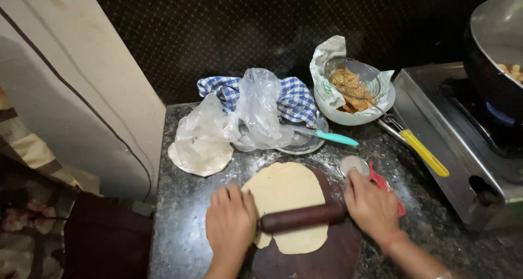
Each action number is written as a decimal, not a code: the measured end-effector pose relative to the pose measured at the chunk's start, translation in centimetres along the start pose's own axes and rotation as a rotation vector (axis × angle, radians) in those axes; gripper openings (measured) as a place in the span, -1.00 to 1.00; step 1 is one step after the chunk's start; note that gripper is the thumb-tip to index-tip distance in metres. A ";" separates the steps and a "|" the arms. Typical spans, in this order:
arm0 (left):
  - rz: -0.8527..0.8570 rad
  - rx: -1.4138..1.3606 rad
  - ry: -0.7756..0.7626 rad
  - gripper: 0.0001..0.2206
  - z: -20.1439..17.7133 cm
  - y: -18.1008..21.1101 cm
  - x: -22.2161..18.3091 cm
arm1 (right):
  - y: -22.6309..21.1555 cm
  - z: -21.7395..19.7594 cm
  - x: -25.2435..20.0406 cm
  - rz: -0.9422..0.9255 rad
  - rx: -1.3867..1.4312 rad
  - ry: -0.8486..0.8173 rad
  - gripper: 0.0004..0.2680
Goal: The recorder is rolling out dough and deep-frying small pieces of it to make snacks.
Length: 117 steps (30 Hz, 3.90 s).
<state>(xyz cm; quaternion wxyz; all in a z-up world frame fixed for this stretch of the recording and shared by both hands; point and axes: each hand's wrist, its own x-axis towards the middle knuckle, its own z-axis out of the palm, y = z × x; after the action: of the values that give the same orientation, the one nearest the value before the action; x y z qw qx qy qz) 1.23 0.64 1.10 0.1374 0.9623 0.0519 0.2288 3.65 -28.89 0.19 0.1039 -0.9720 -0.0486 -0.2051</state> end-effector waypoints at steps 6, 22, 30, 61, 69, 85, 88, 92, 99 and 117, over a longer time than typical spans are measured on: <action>-0.014 0.019 0.055 -0.77 -2.2 0.6 -5.8 | -0.6 -2.3 -5.9 0.159 0.037 -0.185 -0.87; 0.087 0.087 -0.334 -0.47 1.8 -3.5 -7.1 | -4.5 6.8 8.4 0.296 0.463 -0.384 -0.65; 0.163 -0.095 0.026 -0.54 -0.7 -1.8 -6.7 | -5.1 5.4 6.2 0.295 1.274 -0.692 -0.75; 0.160 0.037 -0.302 -0.73 1.8 -3.4 -8.0 | -1.4 -5.2 -3.3 0.140 0.440 -0.658 -0.73; -0.120 0.003 -0.012 -0.77 1.7 -2.9 -1.7 | -0.9 1.7 -1.3 0.076 0.115 -0.104 -0.85; -0.041 0.030 -0.058 -0.68 0.8 -3.2 1.9 | -3.0 0.5 2.7 -0.078 0.105 -0.072 -0.90; -0.057 0.071 -0.129 -0.71 -1.3 -2.4 -1.3 | -2.8 -0.6 -0.3 -0.078 0.151 -0.066 -0.88; -0.049 0.127 -0.034 -0.79 -1.6 -2.0 -5.0 | -2.6 -1.5 -2.9 -0.032 0.157 -0.106 -0.89; -0.057 0.200 -0.229 -0.65 1.3 -3.9 -9.3 | -2.4 -3.1 -4.3 -0.065 0.203 -0.121 -0.84; -0.022 -0.029 -0.063 -0.59 5.4 -0.7 -5.1 | 0.5 9.4 8.8 0.268 0.463 -0.414 -0.66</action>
<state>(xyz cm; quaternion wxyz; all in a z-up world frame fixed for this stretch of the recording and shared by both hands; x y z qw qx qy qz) -0.88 -0.82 -5.88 0.1554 0.9663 0.0546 0.1976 15.39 -26.83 -4.71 0.3360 -0.9413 0.0141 0.0284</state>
